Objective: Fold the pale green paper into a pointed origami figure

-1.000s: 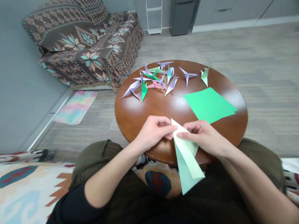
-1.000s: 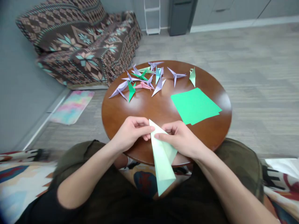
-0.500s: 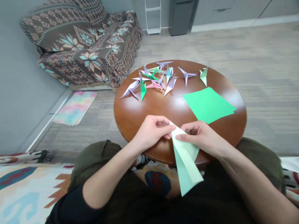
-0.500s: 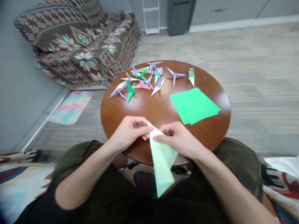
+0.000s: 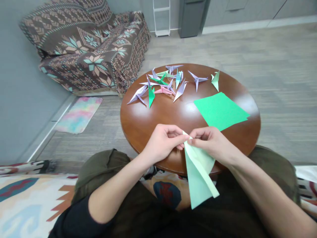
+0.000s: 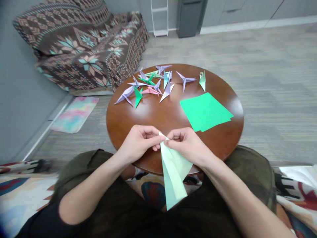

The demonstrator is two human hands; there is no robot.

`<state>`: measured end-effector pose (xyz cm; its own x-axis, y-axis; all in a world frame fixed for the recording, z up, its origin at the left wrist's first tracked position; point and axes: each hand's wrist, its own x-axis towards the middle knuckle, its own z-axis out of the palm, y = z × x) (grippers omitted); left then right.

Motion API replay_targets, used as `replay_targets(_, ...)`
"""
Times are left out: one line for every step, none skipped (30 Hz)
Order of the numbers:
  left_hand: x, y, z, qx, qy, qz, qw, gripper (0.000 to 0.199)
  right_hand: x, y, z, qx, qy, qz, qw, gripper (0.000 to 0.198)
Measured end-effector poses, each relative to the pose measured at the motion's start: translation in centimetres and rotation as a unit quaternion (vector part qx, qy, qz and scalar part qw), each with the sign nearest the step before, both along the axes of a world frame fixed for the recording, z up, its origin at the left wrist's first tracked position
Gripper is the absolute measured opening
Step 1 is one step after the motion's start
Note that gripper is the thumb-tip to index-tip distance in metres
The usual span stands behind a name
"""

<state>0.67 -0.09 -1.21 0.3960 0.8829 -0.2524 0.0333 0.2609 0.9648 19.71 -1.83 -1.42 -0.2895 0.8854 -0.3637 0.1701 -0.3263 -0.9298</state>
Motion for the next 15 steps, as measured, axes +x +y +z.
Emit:
replay_targets(-0.1, 0.1, 0.0, -0.008, -0.001, -0.006, 1.000, 0.014, 0.0, 0.0, -0.1, 0.005, -0.003, -0.003, 1.000, 0.026)
replay_targets(-0.1, 0.2, 0.0, -0.018, -0.001, -0.014, 1.000, 0.015, 0.0, -0.1, -0.2, 0.011, -0.004, -0.009, 1.000, 0.026)
replay_targets(-0.2, 0.3, 0.0, -0.028, -0.001, -0.023, 0.999, 0.017, 0.1, -0.1, -0.3, 0.018, -0.004, -0.018, 1.000, 0.027)
replay_targets(-0.3, 0.4, 0.1, -0.035, -0.001, -0.028, 0.999, 0.018, 0.2, -0.1, -0.4, 0.023, -0.003, -0.027, 0.999, 0.027)
replay_targets(-0.4, 0.5, 0.1, -0.036, -0.002, -0.029, 0.999, 0.018, 0.2, -0.2, -0.5, 0.024, -0.001, -0.031, 0.999, 0.028)
replay_targets(-0.5, 0.6, 0.2, -0.030, -0.005, -0.023, 0.999, 0.018, 0.3, -0.2, -0.6, 0.021, 0.002, -0.029, 0.999, 0.028)
replay_targets(-0.6, 0.6, 0.2, -0.020, -0.009, -0.009, 1.000, 0.017, 0.4, -0.2, -0.6, 0.014, 0.005, -0.022, 1.000, 0.029)
replay_targets(-0.7, 0.7, 0.2, -0.007, -0.014, 0.009, 1.000, 0.016, 0.5, -0.2, -0.6, 0.004, 0.008, -0.011, 1.000, 0.029)
replay_targets(-0.7, 0.7, 0.3, 0.005, -0.019, 0.025, 0.999, 0.016, 0.6, -0.2, -0.6, -0.007, 0.011, 0.001, 1.000, 0.029)
replay_targets(-0.8, 0.7, 0.3, 0.011, -0.023, 0.036, 0.999, 0.016, 0.7, -0.1, -0.5, -0.016, 0.015, 0.010, 1.000, 0.029)
replay_targets(-0.8, 0.7, 0.3, 0.010, -0.024, 0.038, 0.999, 0.016, 0.8, -0.1, -0.5, -0.020, 0.018, 0.016, 1.000, 0.030)
replay_targets(-0.8, 0.8, 0.3, 0.004, -0.022, 0.031, 0.999, 0.017, 0.9, -0.1, -0.5, -0.020, 0.021, 0.020, 0.999, 0.030)
replay_targets(-0.8, 0.8, 0.3, -0.007, -0.018, 0.018, 1.000, 0.019, 0.9, -0.1, -0.5, -0.019, 0.023, 0.023, 0.999, 0.030)
replay_targets(-0.9, 0.8, 0.3, -0.018, -0.014, 0.004, 1.000, 0.021, 1.0, -0.1, -0.5, -0.017, 0.025, 0.027, 0.999, 0.031)
replay_targets(-0.9, 0.8, 0.4, -0.028, -0.011, -0.007, 1.000, 0.022, 1.0, -0.1, -0.5, -0.015, 0.026, 0.030, 0.999, 0.031)
